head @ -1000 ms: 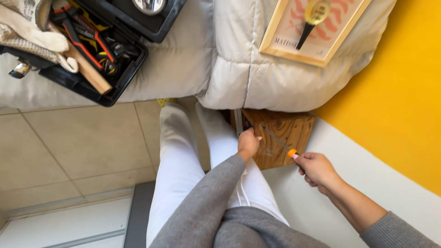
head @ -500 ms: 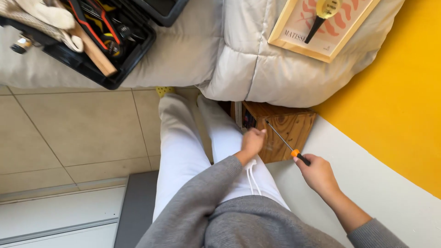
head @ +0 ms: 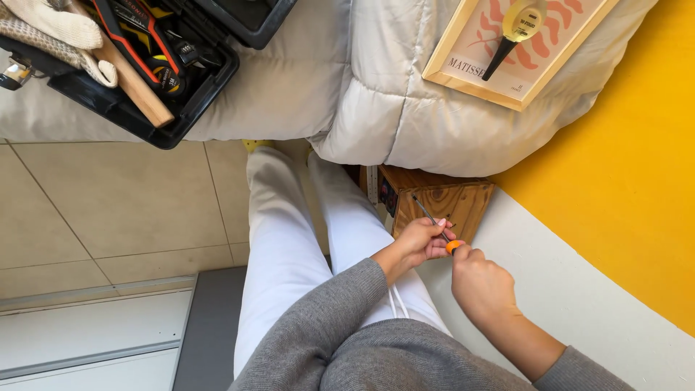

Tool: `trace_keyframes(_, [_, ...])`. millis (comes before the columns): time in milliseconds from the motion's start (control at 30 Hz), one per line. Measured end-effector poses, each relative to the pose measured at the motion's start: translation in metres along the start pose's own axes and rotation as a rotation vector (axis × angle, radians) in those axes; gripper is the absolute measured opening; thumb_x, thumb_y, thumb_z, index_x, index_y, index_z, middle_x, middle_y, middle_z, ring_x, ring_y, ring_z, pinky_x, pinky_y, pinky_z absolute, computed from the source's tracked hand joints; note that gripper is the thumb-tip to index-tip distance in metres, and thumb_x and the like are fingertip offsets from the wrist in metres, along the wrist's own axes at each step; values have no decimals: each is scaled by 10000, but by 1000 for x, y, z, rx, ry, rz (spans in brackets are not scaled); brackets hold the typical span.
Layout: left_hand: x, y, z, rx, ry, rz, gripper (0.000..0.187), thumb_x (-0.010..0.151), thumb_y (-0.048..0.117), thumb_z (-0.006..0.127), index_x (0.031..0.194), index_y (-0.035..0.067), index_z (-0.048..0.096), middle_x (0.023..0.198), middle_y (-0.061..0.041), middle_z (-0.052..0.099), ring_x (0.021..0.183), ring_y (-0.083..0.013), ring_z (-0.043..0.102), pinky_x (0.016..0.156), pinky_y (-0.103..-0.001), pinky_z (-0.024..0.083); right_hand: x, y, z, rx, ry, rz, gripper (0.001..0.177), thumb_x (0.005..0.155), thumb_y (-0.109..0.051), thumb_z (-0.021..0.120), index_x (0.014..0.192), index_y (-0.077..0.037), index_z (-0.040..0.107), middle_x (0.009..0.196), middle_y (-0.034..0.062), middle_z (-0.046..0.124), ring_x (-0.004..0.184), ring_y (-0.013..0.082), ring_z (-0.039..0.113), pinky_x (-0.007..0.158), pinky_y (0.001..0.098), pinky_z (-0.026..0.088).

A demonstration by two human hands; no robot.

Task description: Repairing a small wooden shelf by removing a screw and hammering in a nail.

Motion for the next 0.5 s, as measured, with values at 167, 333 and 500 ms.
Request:
trace_keyframes(167, [-13, 7, 12, -80, -44, 20, 244, 1112, 228, 486, 1214, 13, 539, 1086, -137, 690, 1062, -308, 730, 808, -409, 629, 4, -8, -10, -115, 10, -62, 133, 894, -123, 589, 960, -11, 619, 768, 97, 684, 572, 221, 729, 473, 371, 592])
trace_keyframes(333, [-13, 8, 21, -130, -18, 61, 251, 1105, 181, 472, 1257, -9, 534, 1232, -174, 687, 1153, -304, 698, 929, -400, 634, 15, 21, -4, 135, -93, 71, 297, 922, -347, 626, 1014, -65, 640, 749, 142, 710, 648, 310, 736, 571, 436, 607])
trace_keyframes(500, [-8, 6, 15, -62, 81, 33, 238, 1061, 127, 544, 1238, -31, 571, 1190, -169, 691, 1107, -279, 709, 910, -357, 635, 22, 65, 65, 915, -448, 440, 391, 973, -389, 674, 940, -3, 731, 643, 102, 640, 493, 167, 562, 454, 341, 468])
Point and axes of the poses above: each hand's wrist, its own x-axis towards the middle knuckle, its own z-axis out of the palm, y = z × x, the point moved 7 cm from there along x, towards the middle knuckle
